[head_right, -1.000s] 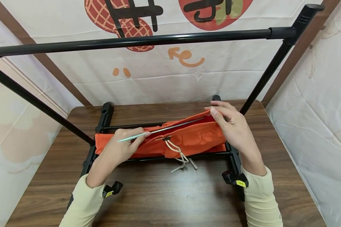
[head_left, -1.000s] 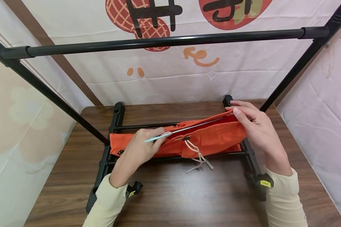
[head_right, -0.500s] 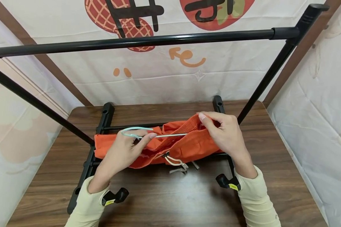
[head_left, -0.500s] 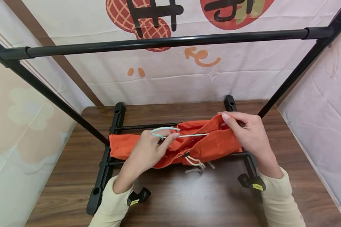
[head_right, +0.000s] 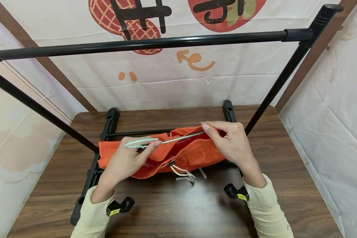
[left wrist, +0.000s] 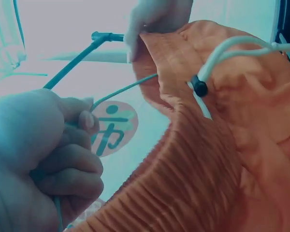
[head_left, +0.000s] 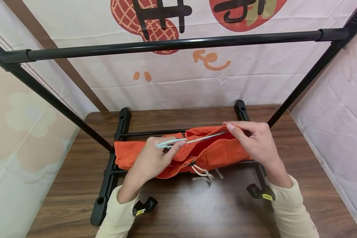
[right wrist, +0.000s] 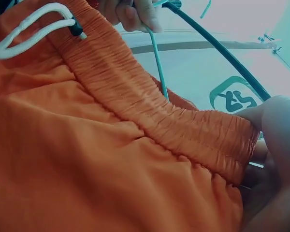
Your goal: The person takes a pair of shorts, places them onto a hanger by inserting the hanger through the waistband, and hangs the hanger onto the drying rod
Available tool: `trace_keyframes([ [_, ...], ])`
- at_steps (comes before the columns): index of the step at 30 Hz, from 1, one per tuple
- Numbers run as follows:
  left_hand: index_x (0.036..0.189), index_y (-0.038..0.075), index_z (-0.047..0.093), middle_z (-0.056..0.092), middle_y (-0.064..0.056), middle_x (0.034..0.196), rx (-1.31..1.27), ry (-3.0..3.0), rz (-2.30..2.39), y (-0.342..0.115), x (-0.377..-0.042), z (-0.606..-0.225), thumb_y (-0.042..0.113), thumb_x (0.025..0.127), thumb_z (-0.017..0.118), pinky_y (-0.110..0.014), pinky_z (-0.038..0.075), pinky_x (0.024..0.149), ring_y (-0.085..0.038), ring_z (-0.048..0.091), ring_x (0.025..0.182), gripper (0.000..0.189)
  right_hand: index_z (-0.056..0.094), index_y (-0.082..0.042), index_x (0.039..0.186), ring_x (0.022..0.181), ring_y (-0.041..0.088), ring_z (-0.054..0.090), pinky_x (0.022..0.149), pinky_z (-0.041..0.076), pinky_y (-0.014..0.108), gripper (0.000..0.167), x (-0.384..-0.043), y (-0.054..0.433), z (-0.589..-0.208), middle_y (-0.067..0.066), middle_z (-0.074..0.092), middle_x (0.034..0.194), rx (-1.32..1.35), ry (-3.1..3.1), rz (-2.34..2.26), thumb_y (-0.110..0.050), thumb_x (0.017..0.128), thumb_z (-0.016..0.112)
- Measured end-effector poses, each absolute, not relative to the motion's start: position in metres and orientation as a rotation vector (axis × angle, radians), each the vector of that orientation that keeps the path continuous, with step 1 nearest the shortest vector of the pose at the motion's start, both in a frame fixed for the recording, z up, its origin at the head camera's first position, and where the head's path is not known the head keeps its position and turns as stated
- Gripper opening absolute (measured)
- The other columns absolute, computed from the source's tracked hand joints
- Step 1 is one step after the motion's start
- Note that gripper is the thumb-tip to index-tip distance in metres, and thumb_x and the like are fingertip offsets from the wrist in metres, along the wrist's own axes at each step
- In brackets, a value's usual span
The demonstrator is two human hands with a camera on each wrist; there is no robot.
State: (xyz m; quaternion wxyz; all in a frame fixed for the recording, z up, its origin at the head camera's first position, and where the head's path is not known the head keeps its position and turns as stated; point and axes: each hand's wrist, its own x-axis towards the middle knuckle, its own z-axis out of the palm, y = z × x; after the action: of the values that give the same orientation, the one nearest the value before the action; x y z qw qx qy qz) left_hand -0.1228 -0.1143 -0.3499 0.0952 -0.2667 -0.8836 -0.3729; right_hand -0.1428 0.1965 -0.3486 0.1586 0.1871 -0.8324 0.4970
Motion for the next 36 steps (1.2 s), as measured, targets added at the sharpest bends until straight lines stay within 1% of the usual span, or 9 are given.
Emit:
trace_keyframes([
  [10, 0.082, 0.019, 0.072, 0.038, 0.010, 0.061, -0.883, -2.540, -1.112, -0.117, -0.124, -0.345, 0.023, 0.104, 0.069, -0.022, 0.030, 0.055, -0.004, 0.034, 0.058, 0.022, 0.083, -0.023, 0.106, 0.076, 0.007, 0.061, 0.068, 0.048, 0.020, 0.015, -0.145, 0.203, -0.349, -0.002, 0.076, 0.084, 0.645, -2.651, 1.259, -0.027, 0.104, 0.068],
  [12, 0.083, 0.022, 0.072, 0.038, 0.011, 0.061, -0.818, -2.563, -1.142, -0.121, -0.125, -0.343, 0.026, 0.104, 0.068, -0.023, 0.030, 0.056, -0.005, 0.035, 0.057, 0.021, 0.079, -0.025, 0.117, 0.085, 0.004, 0.061, 0.075, 0.048, 0.019, 0.018, -0.146, 0.207, -0.348, -0.006, 0.076, 0.095, 0.797, -2.724, 1.179, -0.029, 0.101, 0.072],
  [17, 0.076, 0.024, 0.065, 0.033, 0.011, 0.058, -0.700, -2.615, -1.220, -0.131, -0.125, -0.339, 0.027, 0.105, 0.067, -0.025, 0.025, 0.053, -0.006, 0.030, 0.052, 0.029, 0.061, -0.023, 0.146, 0.111, 0.003, 0.064, 0.094, 0.048, 0.013, 0.072, -0.147, 0.216, -0.345, -0.006, 0.071, 0.134, 1.087, -2.663, 1.134, -0.023, 0.081, 0.093],
  [20, 0.075, 0.024, 0.064, 0.034, 0.011, 0.058, -0.706, -2.613, -1.236, -0.130, -0.126, -0.336, 0.028, 0.105, 0.067, -0.025, 0.026, 0.053, -0.006, 0.032, 0.052, 0.030, 0.070, -0.025, 0.124, 0.082, 0.000, 0.061, 0.074, 0.048, 0.013, 0.043, -0.149, 0.215, -0.346, -0.012, 0.070, 0.097, 1.143, -2.610, 1.117, -0.021, 0.085, 0.089],
  [23, 0.084, 0.024, 0.068, 0.044, 0.011, 0.062, -0.736, -2.652, -1.204, -0.130, -0.125, -0.333, 0.029, 0.105, 0.066, -0.024, 0.033, 0.056, -0.007, 0.041, 0.058, 0.023, 0.069, -0.027, 0.099, 0.061, -0.004, 0.044, 0.057, 0.037, 0.015, 0.019, -0.153, 0.215, -0.348, -0.014, 0.049, 0.068, 1.168, -2.557, 1.128, -0.014, 0.092, 0.082],
  [27, 0.120, 0.022, 0.071, 0.070, 0.006, 0.103, -0.759, -2.768, -1.075, -0.154, -0.125, -0.326, 0.039, 0.105, 0.066, -0.031, 0.053, 0.079, -0.013, 0.065, 0.093, 0.024, 0.071, -0.023, 0.094, 0.061, -0.005, 0.042, 0.055, 0.037, 0.017, 0.021, -0.156, 0.227, -0.347, -0.008, 0.044, 0.063, 1.165, -2.436, 1.198, -0.003, 0.092, 0.079],
  [29, 0.141, 0.023, 0.062, 0.068, 0.003, 0.129, -0.805, -2.844, -1.041, -0.177, -0.129, -0.323, 0.042, 0.105, 0.065, -0.036, 0.055, 0.091, -0.015, 0.065, 0.110, 0.041, 0.073, -0.018, 0.095, 0.062, -0.003, 0.047, 0.057, 0.040, 0.018, 0.018, -0.156, 0.236, -0.345, -0.007, 0.051, 0.065, 1.115, -2.399, 1.248, -0.001, 0.092, 0.077],
  [31, 0.150, 0.020, 0.055, 0.067, -0.001, 0.136, -0.916, -2.887, -1.128, -0.199, -0.135, -0.325, 0.034, 0.104, 0.066, -0.035, 0.055, 0.095, -0.016, 0.065, 0.115, 0.049, 0.075, -0.014, 0.098, 0.063, 0.001, 0.052, 0.059, 0.043, 0.019, 0.016, -0.155, 0.245, -0.343, -0.008, 0.057, 0.069, 1.046, -2.375, 1.285, 0.001, 0.093, 0.076],
  [36, 0.131, 0.012, 0.068, 0.072, -0.001, 0.094, -1.171, -2.755, -1.591, -0.223, -0.142, -0.341, 0.001, 0.098, 0.070, -0.026, 0.054, 0.068, -0.013, 0.062, 0.076, 0.035, 0.074, -0.005, 0.099, 0.063, 0.004, 0.061, 0.059, 0.050, 0.019, 0.018, -0.152, 0.260, -0.343, -0.013, 0.068, 0.074, 0.910, -2.374, 1.382, 0.010, 0.092, 0.070],
])
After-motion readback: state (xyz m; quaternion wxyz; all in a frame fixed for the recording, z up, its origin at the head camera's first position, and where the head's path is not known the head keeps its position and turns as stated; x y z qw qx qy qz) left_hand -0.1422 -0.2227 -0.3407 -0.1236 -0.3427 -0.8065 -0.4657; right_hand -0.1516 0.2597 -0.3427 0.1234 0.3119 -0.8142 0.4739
